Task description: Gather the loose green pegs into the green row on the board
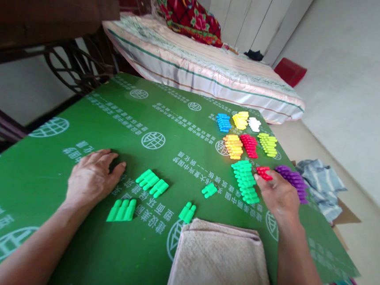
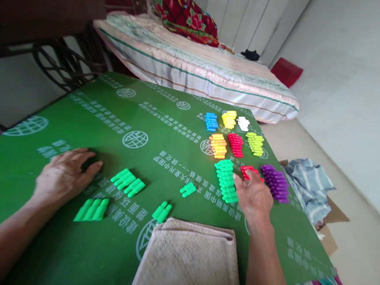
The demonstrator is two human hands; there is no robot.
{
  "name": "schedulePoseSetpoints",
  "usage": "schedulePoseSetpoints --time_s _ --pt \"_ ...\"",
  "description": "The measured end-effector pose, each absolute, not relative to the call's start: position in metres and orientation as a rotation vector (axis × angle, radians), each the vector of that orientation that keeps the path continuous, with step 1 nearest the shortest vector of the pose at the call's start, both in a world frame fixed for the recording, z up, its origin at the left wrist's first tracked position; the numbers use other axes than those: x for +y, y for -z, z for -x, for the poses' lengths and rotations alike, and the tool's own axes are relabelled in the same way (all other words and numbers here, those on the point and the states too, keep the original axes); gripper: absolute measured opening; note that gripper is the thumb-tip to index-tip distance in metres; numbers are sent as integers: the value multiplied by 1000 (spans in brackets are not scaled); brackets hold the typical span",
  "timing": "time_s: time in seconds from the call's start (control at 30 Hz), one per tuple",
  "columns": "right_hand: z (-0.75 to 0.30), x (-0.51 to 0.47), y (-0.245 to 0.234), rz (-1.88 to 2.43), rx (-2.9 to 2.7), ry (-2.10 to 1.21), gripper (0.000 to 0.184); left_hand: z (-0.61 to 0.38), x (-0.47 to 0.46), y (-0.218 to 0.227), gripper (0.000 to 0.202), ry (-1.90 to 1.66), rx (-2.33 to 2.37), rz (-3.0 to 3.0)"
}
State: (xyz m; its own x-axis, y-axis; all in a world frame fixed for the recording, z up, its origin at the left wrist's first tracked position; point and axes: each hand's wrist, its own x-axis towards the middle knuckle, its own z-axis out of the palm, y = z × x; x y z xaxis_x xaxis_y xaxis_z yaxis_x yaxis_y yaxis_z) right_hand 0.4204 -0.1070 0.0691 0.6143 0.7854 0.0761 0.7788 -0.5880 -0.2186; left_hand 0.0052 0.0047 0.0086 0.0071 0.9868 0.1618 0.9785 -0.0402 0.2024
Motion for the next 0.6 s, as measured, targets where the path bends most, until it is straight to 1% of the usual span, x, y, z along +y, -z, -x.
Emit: schedulePoseSetpoints --time_s 0.1,0.27,0.43,0.53,0.6 --pt "-423 -112 -66 2515 -1235 -39 39 -7 3 -11 75 -388 2158 -2191" --pt "-401 -120 -50 2152 -1373 -196 39 -9 3 -11 73 -384 2176 -2181" --pt "-357 -120 -46 1976 -1841 -318 29 -7 4 -6 73 -418 2173 -2197" --pt "-336 -113 -51 1937 -2140 -323 34 -6 4 -6 73 -418 2160 -2193" --pt "-325 -109 -53 1988 -2245 -312 35 -7 3 -7 73 -418 2161 -2186"
